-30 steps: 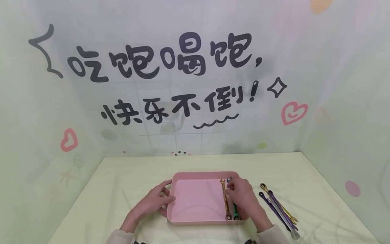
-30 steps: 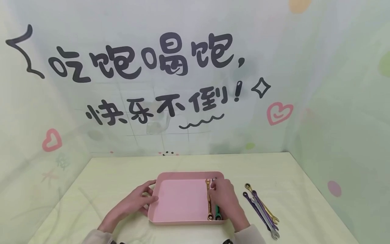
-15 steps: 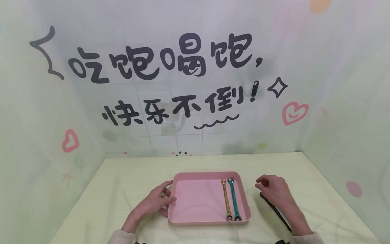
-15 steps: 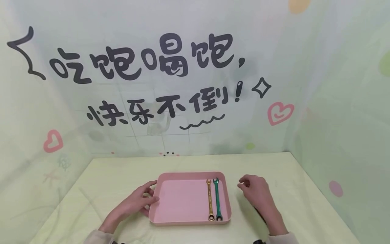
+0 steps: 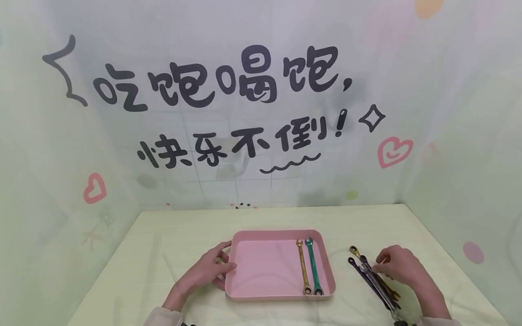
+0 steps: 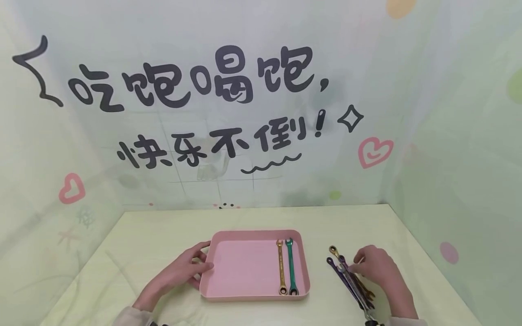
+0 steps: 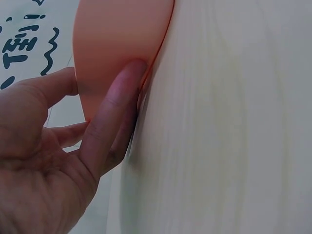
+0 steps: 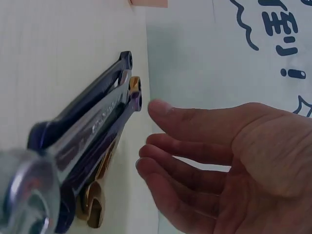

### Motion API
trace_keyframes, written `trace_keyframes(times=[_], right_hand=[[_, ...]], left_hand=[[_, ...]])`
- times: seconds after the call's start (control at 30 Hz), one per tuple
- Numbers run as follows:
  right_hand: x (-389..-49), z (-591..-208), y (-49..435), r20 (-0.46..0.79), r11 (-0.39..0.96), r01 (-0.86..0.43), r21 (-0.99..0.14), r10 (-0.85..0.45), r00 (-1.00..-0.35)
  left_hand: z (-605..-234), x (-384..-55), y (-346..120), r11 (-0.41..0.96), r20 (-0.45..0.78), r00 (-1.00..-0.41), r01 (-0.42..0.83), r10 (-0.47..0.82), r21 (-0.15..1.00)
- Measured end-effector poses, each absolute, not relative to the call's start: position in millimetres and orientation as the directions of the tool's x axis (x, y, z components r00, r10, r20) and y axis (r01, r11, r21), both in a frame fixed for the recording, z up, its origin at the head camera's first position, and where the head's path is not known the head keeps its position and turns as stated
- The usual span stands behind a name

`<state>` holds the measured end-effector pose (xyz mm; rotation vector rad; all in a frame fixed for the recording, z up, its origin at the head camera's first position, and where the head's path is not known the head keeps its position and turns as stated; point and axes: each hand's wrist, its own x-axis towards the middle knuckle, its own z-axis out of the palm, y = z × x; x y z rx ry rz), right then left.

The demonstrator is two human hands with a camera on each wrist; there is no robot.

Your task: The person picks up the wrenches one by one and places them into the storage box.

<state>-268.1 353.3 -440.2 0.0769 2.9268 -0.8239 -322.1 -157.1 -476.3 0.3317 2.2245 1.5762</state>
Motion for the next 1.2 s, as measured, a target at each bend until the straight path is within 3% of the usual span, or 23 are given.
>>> trace_keyframes(times=[0.23,0.57,1.2], right_hand=[[-268,-458,362,-0.174,0.819,0.065,-0.570,-0.042,-0.984],[-270,-465,363,-0.182,0.808,0.115,-0.578,0.010,-0.983],[-267,-433,348,-0.046,0.693,-0.011,-0.721,-0.064,-0.997]], left_hand=[[-479,-324,-157,0.338,-0.180,-0.896,-0.035,0.407,0.941],[-479,-323,-158,0.332,-0.175,-0.894,-0.032,0.412,0.943],[-478,-323,-157,0.335,-0.190,-0.895,-0.048,0.405,0.941]])
